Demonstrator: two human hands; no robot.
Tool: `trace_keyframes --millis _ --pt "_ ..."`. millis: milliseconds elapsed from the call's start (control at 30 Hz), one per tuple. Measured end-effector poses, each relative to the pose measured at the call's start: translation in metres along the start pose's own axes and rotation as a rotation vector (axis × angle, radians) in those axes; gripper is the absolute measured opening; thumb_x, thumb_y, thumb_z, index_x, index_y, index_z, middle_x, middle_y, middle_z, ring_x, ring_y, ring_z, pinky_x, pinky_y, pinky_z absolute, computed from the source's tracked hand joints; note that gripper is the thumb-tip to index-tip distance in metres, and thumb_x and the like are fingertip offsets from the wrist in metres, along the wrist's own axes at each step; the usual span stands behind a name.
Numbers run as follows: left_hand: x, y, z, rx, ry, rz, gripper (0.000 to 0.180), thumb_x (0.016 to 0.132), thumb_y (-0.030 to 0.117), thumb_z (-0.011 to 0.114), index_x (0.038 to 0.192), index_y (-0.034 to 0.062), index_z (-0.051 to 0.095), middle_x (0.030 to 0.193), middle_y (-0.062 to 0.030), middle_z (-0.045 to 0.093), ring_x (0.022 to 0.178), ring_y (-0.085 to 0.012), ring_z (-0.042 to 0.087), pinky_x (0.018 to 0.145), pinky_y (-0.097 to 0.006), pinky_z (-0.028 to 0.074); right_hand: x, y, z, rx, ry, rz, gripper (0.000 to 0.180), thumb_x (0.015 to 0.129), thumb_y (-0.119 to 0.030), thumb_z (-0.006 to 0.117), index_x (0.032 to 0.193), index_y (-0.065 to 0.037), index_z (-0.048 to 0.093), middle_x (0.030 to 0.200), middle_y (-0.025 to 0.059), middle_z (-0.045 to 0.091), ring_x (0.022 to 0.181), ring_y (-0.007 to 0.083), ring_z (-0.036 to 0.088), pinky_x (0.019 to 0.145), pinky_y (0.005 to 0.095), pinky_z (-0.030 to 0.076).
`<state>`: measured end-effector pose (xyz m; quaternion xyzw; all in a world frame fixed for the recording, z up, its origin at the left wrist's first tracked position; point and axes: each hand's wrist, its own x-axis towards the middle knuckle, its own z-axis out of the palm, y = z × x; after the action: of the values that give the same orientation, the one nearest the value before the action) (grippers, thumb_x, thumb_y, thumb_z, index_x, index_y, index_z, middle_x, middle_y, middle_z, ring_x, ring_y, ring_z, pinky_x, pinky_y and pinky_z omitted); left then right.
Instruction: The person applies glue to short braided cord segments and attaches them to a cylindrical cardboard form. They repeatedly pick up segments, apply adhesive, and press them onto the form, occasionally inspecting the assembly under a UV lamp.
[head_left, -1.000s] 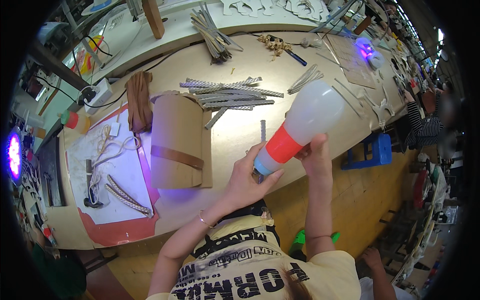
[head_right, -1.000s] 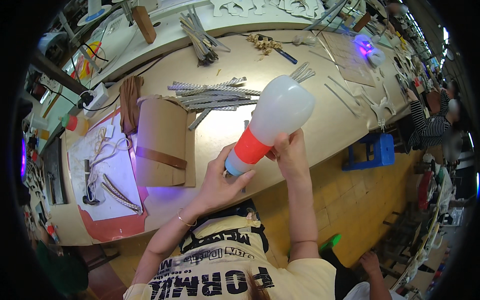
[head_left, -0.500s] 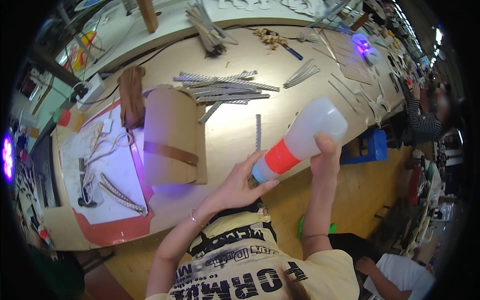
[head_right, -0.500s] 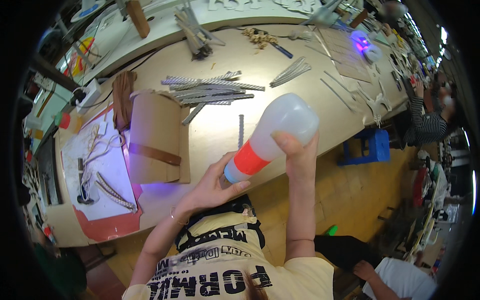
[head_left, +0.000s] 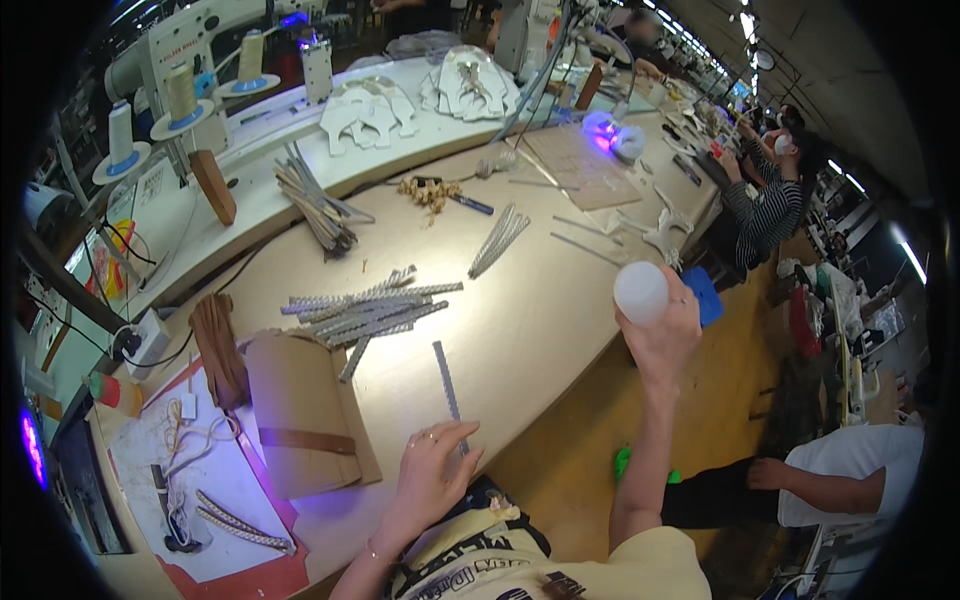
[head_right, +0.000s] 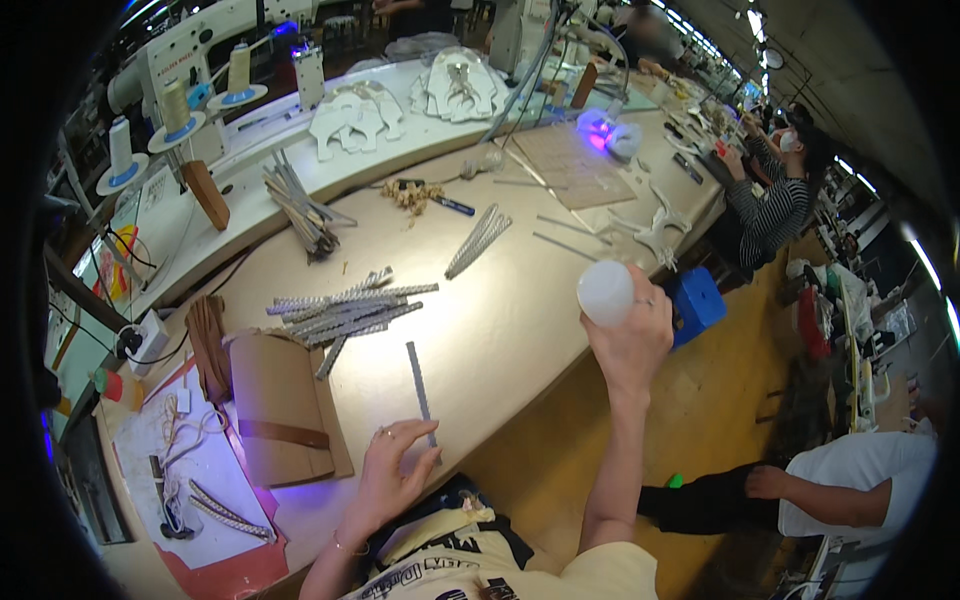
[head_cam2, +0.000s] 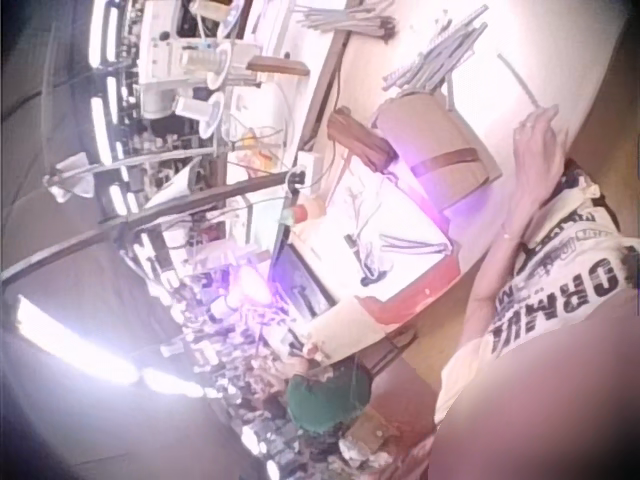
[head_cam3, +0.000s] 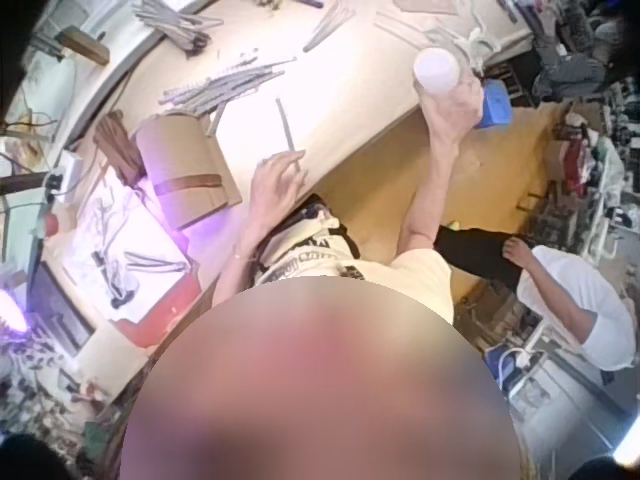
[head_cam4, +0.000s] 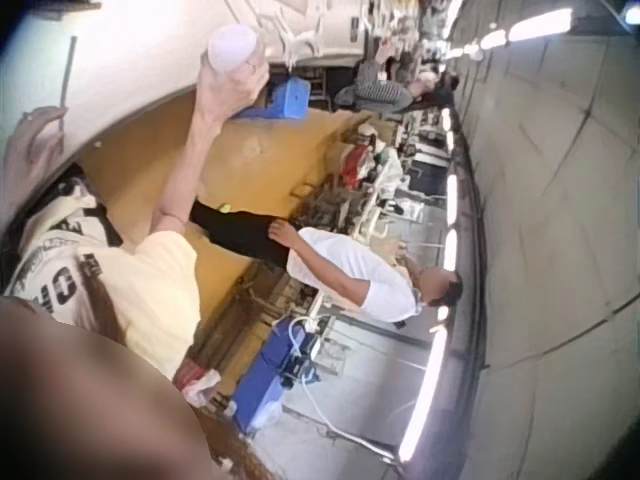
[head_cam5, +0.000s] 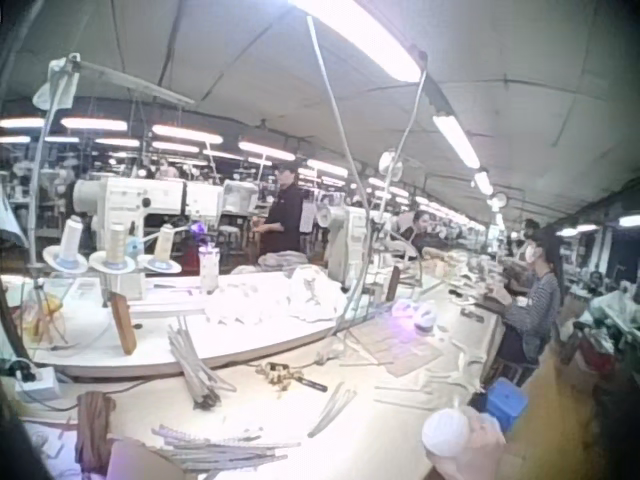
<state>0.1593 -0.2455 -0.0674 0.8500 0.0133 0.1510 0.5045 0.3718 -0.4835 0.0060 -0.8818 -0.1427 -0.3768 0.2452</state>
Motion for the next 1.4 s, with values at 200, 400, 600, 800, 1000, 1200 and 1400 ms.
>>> trace_keyframes --millis 200,400,600,800,1000,1200,1400 --pt "-0.001 0.001 -0.003 -0.022 0.018 -0.014 0.026 0.082 0.008 0.068 0.107 0.0029 0.065 0.102 -0.0164 0.066 0.095 -0.0331 0.063 0.086 -0.038 0.047 0.007 0.001 0.008 0.760 0.003 0.538 0.061 0.063 -0.018 0.084 0.116 -0.005 0.056 0.095 0.0109 0.064 0.081 0.0278 0.064 0.070 0.0375 0.052" --pt "-0.004 -0.005 -0.005 0.016 0.028 0.006 0.025 0.083 0.010 0.067 0.107 0.0053 0.065 0.100 -0.0149 0.066 0.093 -0.0316 0.063 0.082 -0.039 0.046 0.011 -0.012 -0.002 1.119 -0.064 0.830 0.058 0.063 -0.015 0.084 0.114 -0.003 0.058 0.099 0.0124 0.066 0.090 0.0252 0.066 0.079 0.0369 0.054" --pt "-0.006 -0.008 -0.004 0.019 0.084 0.029 0.028 0.081 0.006 0.068 0.108 0.0021 0.064 0.104 -0.0173 0.065 0.098 -0.0340 0.062 0.086 -0.037 0.048 0.009 -0.035 0.009 0.689 -0.012 0.372 0.060 0.065 -0.015 0.084 0.116 0.000 0.056 0.098 0.0124 0.065 0.086 0.0238 0.067 0.075 0.0349 0.055" --pt "-0.004 -0.003 -0.002 0.099 0.189 -0.005 0.058 0.078 0.013 0.074 0.130 0.0023 0.050 0.130 -0.0195 0.050 0.120 -0.0359 0.050 0.099 -0.042 0.041 -0.011 -0.078 0.010 0.614 -0.248 0.048 0.064 0.067 -0.016 0.086 0.118 0.003 0.052 0.108 0.0112 0.063 0.094 0.0178 0.064 0.078 0.0327 0.055" --pt "-0.001 0.013 -0.005 0.138 0.191 0.037 0.073 0.074 0.016 0.078 0.135 -0.0001 0.042 0.131 -0.0194 0.051 0.126 -0.0364 0.044 0.102 -0.043 0.038 -0.037 -0.119 0.005 1.128 -0.655 0.070 0.076 0.065 -0.014 0.087 0.127 0.002 0.046 0.108 0.0102 0.063 0.097 0.0171 0.064 0.084 0.0316 0.054" --pt "0.006 0.014 0.001 -0.071 0.201 -0.061 0.073 0.074 0.018 0.079 0.134 0.0005 0.042 0.118 -0.0201 0.060 0.102 -0.0365 0.061 0.092 -0.043 0.043 -0.060 -0.122 0.024 1.520 -0.739 0.372 0.105 0.057 -0.035 0.092 0.138 0.000 0.035 0.121 0.0068 0.056 0.109 0.0134 0.056 0.088 0.0300 0.049" --pt "0.005 0.006 -0.006 -0.191 0.019 -0.020 0.066 0.076 0.015 0.077 0.131 0.0015 0.044 0.117 -0.0204 0.060 0.105 -0.0372 0.060 0.090 -0.043 0.047 -0.066 -0.108 0.031 1.732 -0.982 0.462 0.130 0.045 -0.057 0.090 0.143 0.001 0.028 0.125 0.0081 0.052 0.110 0.0166 0.055 0.088 0.0314 0.047"
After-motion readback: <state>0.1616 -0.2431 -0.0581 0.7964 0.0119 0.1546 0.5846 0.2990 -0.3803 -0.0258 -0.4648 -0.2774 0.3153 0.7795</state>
